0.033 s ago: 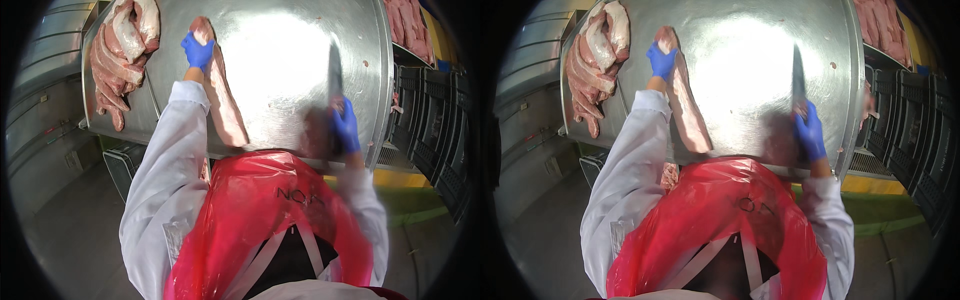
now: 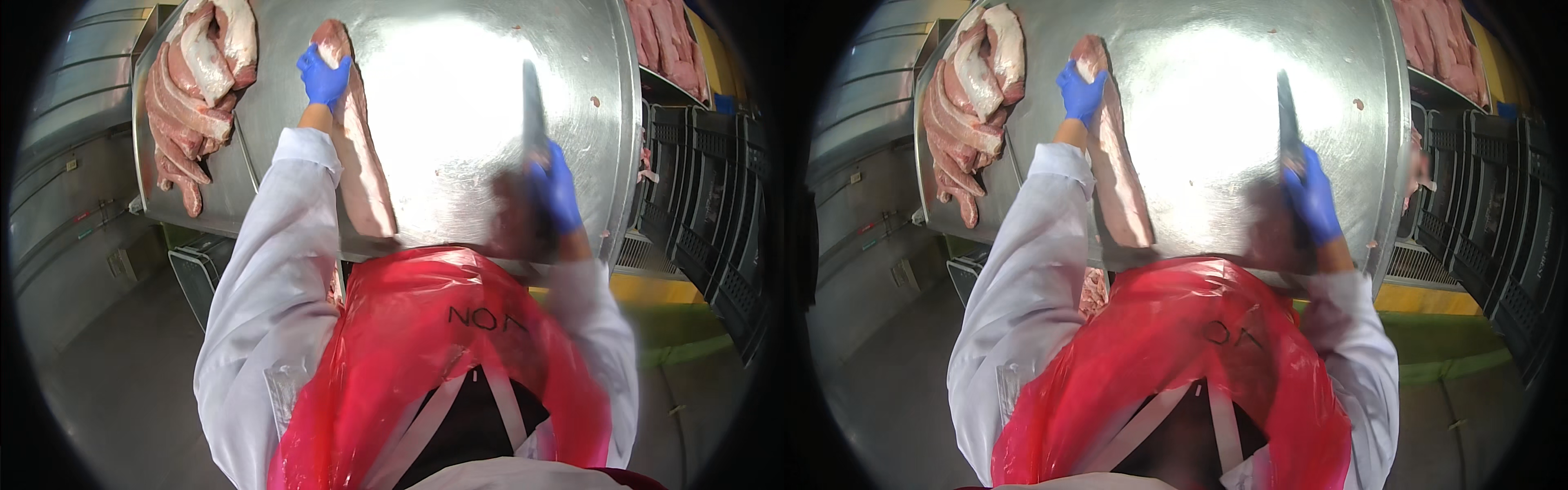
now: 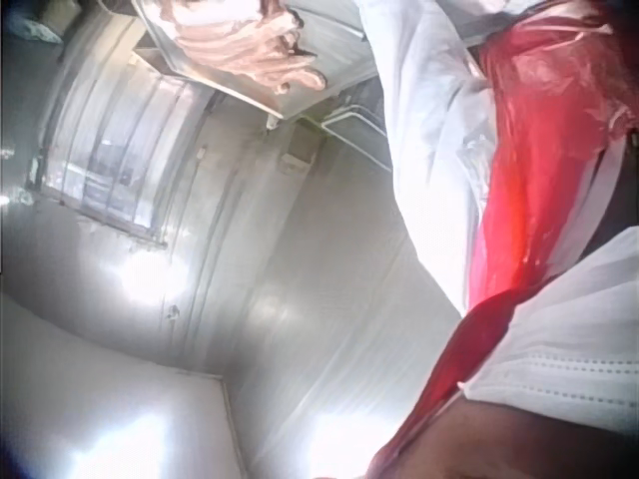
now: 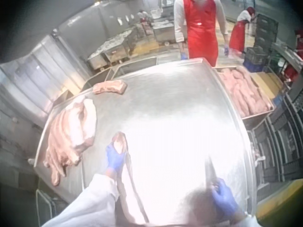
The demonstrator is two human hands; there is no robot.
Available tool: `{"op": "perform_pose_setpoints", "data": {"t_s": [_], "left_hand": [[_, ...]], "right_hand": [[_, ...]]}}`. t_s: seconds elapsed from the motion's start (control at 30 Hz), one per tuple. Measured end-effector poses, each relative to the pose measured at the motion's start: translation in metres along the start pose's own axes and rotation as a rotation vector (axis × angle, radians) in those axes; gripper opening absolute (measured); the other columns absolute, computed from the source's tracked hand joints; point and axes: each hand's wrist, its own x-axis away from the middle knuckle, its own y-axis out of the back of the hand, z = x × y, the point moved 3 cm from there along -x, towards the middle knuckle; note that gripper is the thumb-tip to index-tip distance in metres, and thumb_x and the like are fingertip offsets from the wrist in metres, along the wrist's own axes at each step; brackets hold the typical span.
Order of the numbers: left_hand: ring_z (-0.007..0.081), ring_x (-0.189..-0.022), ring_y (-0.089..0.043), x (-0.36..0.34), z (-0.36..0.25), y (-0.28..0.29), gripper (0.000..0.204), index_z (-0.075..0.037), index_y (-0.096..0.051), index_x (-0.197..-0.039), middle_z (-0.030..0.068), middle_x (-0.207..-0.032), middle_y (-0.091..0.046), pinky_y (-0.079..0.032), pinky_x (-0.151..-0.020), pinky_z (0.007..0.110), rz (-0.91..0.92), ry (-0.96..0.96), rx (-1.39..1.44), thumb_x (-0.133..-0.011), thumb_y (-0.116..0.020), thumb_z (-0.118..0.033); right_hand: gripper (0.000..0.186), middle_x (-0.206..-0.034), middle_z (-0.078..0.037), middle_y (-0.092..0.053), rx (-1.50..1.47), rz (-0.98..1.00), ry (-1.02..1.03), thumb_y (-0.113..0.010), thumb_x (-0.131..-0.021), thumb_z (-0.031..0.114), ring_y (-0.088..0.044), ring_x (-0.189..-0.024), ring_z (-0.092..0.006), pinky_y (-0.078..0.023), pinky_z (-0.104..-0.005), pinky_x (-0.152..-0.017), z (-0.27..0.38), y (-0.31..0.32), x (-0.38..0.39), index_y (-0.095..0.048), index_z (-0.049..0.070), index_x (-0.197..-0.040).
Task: The person uses a knife to trim fat and connective tissue from large cuts of raw meat on a stainless steel table. They repeatedly slice along the surface of the meat, separating the lean muscle from the fat layer, and place the trimmed pieces into a bin below the table.
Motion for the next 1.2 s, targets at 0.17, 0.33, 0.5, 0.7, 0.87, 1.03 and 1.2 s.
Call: {"op": "perform_pose_setpoints", "data": {"t_s": [0.17,0.33,0.5,0.7,0.87,1.03,1.2], "left_hand": [[0.0406,-0.156,-0.007,-0.046,-0.026,-0.018,0.082,-0.008,-0.013,-0.163,0.0155,-0.17,-0.009,-0.008,-0.124,0.053,0.085,-0.418,-0.341,-0.101,-0.039,-0.055],[0.0405,-0.155,-0.013,-0.047,-0.018,-0.019,0.078,-0.004,-0.018,-0.161,0.0197,-0.168,-0.015,-0.012,-0.124,0.052,0.043,-0.657,-0.178,-0.102,-0.043,-0.048],[0.0412,-0.155,-0.015,-0.056,-0.03,-0.02,0.071,-0.005,-0.024,-0.16,0.0203,-0.167,-0.019,-0.013,-0.125,0.05,0.052,-0.784,-0.104,-0.103,-0.044,-0.041],[0.0507,-0.146,-0.027,-0.049,-0.051,-0.006,0.062,0.009,-0.032,-0.152,0.0344,-0.155,-0.034,-0.018,-0.123,0.053,0.072,-0.765,-0.232,-0.105,-0.036,-0.031],[0.0396,-0.155,-0.014,-0.049,-0.013,-0.017,0.068,-0.008,-0.022,-0.162,0.0187,-0.168,-0.016,-0.012,-0.125,0.051,0.027,-0.707,-0.106,-0.104,-0.04,-0.041],[0.0458,-0.151,-0.019,-0.049,-0.03,-0.013,0.066,-0.001,-0.025,-0.158,0.0273,-0.163,-0.022,-0.016,-0.124,0.053,0.039,-0.817,-0.083,-0.104,-0.039,-0.038],[0.0523,-0.146,-0.026,-0.047,-0.029,-0.011,0.061,0.01,-0.029,-0.153,0.0346,-0.157,-0.03,-0.019,-0.123,0.054,-0.043,-0.907,-0.126,-0.105,-0.035,-0.028]], "right_hand": [[0.075,-0.084,-0.007,-0.062,-0.141,0.183,-0.208,-0.058,-0.099,0.023,-0.057,-0.062,-0.0125,-0.053,-0.0296,-0.056,0.06,-0.103,-0.145,-0.02,0.027,-0.163],[0.07,-0.1,-0.017,-0.073,-0.145,0.207,0.072,-0.055,-0.1,0.028,-0.069,-0.073,-0.0248,-0.058,-0.0399,-0.066,0.099,-0.205,-0.239,-0.023,0.026,-0.162],[0.064,-0.089,-0.023,-0.072,0.203,-0.294,0.353,-0.052,-0.1,0.037,-0.072,-0.076,-0.0394,-0.057,-0.0522,-0.066,0.096,-0.277,-0.332,-0.031,0.025,-0.159],[0.069,-0.086,-0.026,-0.07,0.367,-0.147,0.451,-0.058,-0.094,0.03,-0.07,-0.078,-0.0435,-0.056,-0.0546,-0.068,0.14,-0.257,-0.353,-0.033,0.021,-0.157],[0.07,-0.087,-0.017,-0.069,0.338,0.356,0.098,-0.05,-0.1,0.027,-0.065,-0.064,-0.0222,-0.058,-0.0373,-0.065,0.173,-0.227,-0.223,-0.019,0.024,-0.163],[0.072,-0.084,-0.019,-0.069,0.196,0.295,0.106,-0.046,-0.098,0.022,-0.066,-0.063,-0.0263,-0.059,-0.0398,-0.062,0.16,-0.233,-0.245,-0.014,0.02,-0.163],[0.074,-0.089,-0.022,-0.071,0.275,0.255,0.074,-0.042,-0.095,0.014,-0.069,-0.065,-0.0294,-0.059,-0.0406,-0.061,0.166,-0.255,-0.238,-0.01,0.017,-0.163]]}}
